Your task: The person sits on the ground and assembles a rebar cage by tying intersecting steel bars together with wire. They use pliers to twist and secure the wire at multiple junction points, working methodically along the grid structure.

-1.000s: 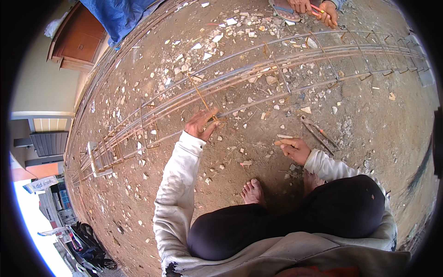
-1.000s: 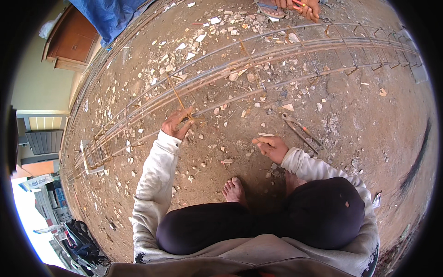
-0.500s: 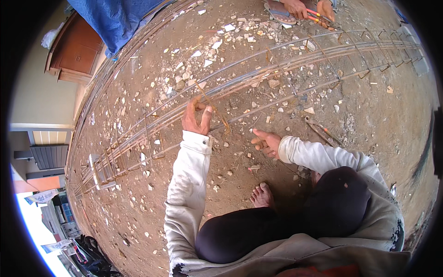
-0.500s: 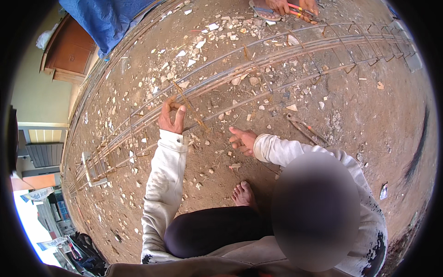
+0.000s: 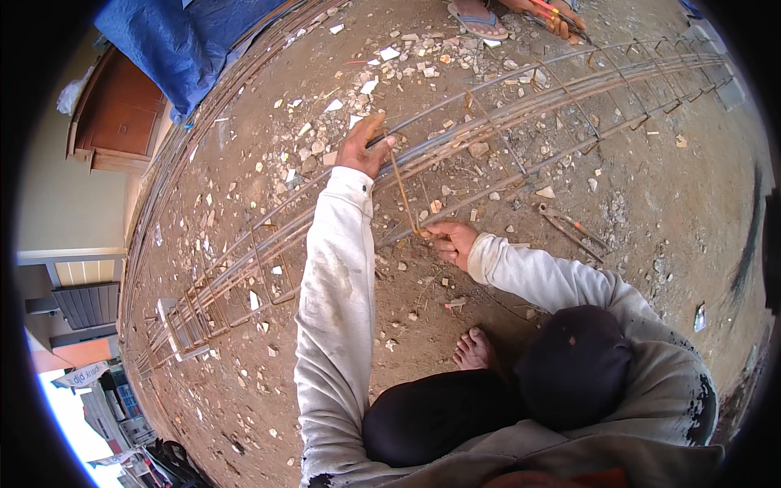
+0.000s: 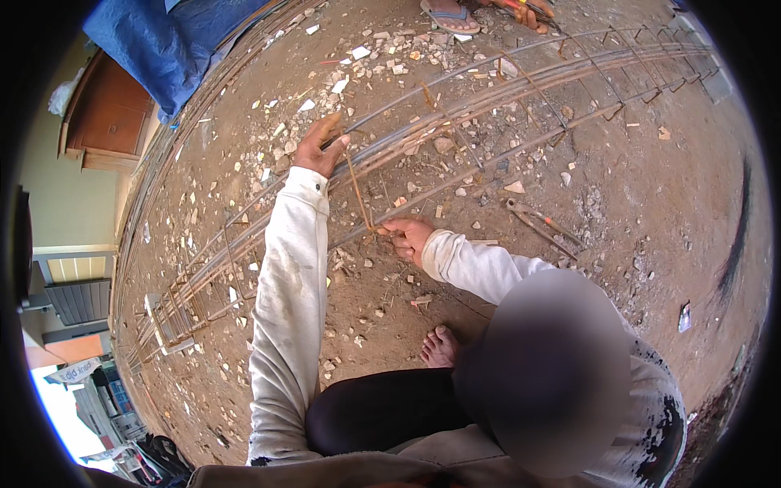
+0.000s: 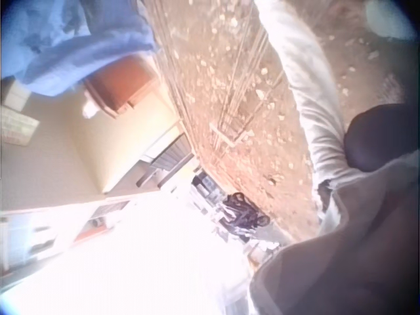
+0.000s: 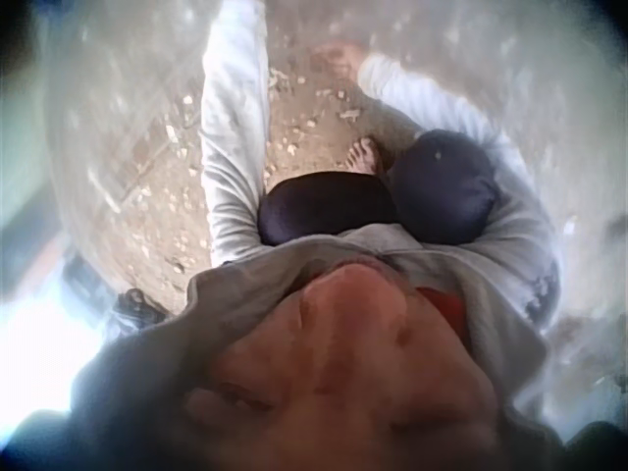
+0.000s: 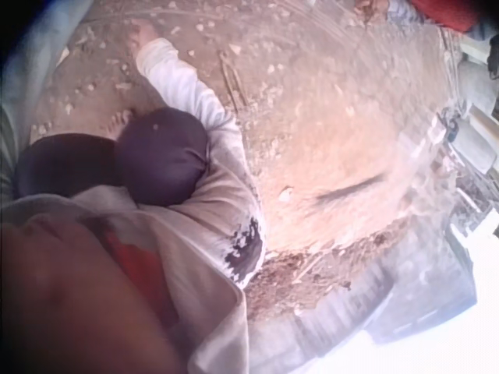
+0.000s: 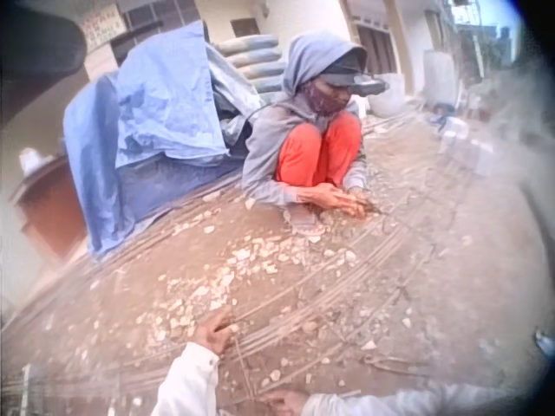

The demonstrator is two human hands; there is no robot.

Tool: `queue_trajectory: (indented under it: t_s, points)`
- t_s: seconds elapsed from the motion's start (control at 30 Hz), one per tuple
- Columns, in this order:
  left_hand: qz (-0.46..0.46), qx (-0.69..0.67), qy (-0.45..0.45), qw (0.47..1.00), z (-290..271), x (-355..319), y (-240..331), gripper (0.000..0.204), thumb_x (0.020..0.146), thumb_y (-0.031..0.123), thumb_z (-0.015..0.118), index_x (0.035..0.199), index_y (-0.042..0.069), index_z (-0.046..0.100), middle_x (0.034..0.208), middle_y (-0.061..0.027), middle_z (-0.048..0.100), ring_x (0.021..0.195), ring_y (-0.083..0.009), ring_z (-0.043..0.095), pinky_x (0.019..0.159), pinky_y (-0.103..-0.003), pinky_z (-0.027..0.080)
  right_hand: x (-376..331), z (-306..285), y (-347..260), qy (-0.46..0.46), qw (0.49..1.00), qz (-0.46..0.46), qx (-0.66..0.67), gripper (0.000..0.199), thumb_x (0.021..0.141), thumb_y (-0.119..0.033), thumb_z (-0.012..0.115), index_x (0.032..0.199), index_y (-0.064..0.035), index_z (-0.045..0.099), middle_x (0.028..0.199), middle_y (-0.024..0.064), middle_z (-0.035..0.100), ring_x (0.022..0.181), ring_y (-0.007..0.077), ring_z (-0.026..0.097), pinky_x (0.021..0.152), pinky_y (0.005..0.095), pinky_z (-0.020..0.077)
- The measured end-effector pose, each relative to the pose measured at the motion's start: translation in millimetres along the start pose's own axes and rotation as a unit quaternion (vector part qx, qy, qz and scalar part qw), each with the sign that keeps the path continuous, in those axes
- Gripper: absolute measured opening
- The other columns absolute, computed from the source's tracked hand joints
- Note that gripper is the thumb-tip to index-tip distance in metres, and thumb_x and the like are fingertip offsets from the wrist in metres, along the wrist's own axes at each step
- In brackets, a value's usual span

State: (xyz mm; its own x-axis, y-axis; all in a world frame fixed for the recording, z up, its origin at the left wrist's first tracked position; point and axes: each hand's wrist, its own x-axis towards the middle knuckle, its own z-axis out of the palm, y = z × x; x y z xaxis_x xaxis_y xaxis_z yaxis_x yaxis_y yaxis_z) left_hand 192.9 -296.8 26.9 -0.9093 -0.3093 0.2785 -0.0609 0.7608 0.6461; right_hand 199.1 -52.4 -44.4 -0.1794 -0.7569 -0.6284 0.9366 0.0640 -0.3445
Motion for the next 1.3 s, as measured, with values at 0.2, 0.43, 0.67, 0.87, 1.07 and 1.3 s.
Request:
queue_trajectory:
  t_s: [0.2, 0.43, 0.67, 0.87, 1.07, 1.3]
  points:
    - [-0.042, 0.043, -0.040, 0.997, 5, 16, 16, 0.044, 0.087, 0.035, 0.067, 0.122, 0.010, 0.062, 0.117, -0.0139, 0.063, 0.110, -0.0293, 0.060, 0.095, -0.036, 0.046, -17, -27, -35, 0.032, 0.998, -0.046, 0.023, 0.011, 0.088, -0.013, 0.057, 0.095, -0.0040, 0.059, 0.079, 0.0009, 0.060, 0.044, 0.0044, 0.034, 0.036, 0.0215, 0.0265]
    - [-0.050, 0.071, -0.048, 0.995, 20, 17, 15, 0.043, 0.090, 0.037, 0.061, 0.123, 0.009, 0.061, 0.126, -0.0180, 0.057, 0.123, -0.0345, 0.050, 0.104, -0.041, 0.040, -20, -26, -30, 0.021, 0.999, -0.047, -0.018, 0.013, 0.088, -0.014, 0.059, 0.097, -0.0045, 0.058, 0.084, 0.0028, 0.062, 0.044, 0.0043, 0.034, 0.035, 0.0217, 0.0266]
    - [-0.024, 0.064, -0.027, 0.997, 14, 13, 2, 0.040, 0.089, 0.032, 0.061, 0.120, 0.007, 0.061, 0.121, -0.0217, 0.058, 0.113, -0.0396, 0.055, 0.098, -0.043, 0.043, -13, -16, -24, 0.005, 0.999, -0.025, -0.035, 0.014, 0.090, -0.015, 0.055, 0.100, -0.0052, 0.058, 0.086, 0.0028, 0.062, 0.044, 0.0038, 0.034, 0.034, 0.0212, 0.0268]
    - [-0.007, 0.064, -0.010, 0.998, 6, 2, 8, 0.038, 0.089, 0.031, 0.062, 0.119, 0.007, 0.062, 0.119, -0.0236, 0.058, 0.112, -0.0393, 0.055, 0.097, -0.043, 0.043, -16, -13, -27, 0.012, 0.998, 0.006, -0.059, 0.016, 0.092, -0.013, 0.049, 0.104, -0.0059, 0.055, 0.084, 0.0028, 0.061, 0.044, 0.0038, 0.034, 0.034, 0.0209, 0.0267]
    - [0.015, 0.026, 0.068, 0.997, -2, -48, 93, 0.040, 0.086, 0.026, 0.066, 0.122, 0.009, 0.061, 0.116, -0.0156, 0.058, 0.108, -0.0318, 0.057, 0.094, -0.038, 0.045, -52, -50, -32, 0.057, 0.988, -0.098, -0.105, 0.031, 0.094, -0.009, 0.045, 0.124, -0.0114, 0.054, 0.076, -0.0025, 0.049, 0.051, 0.0054, 0.035, 0.043, 0.0213, 0.0308]
    - [-0.051, 0.005, -0.104, 0.993, 11, -120, 106, 0.049, 0.077, 0.020, 0.077, 0.122, 0.010, 0.062, 0.096, -0.0116, 0.060, 0.091, -0.0243, 0.061, 0.081, -0.033, 0.049, -31, -42, -23, -0.052, 0.985, -0.156, -0.046, 0.022, 0.094, -0.011, 0.053, 0.115, -0.0100, 0.058, 0.084, -0.0028, 0.055, 0.062, 0.0070, 0.046, 0.058, 0.0232, 0.0393]
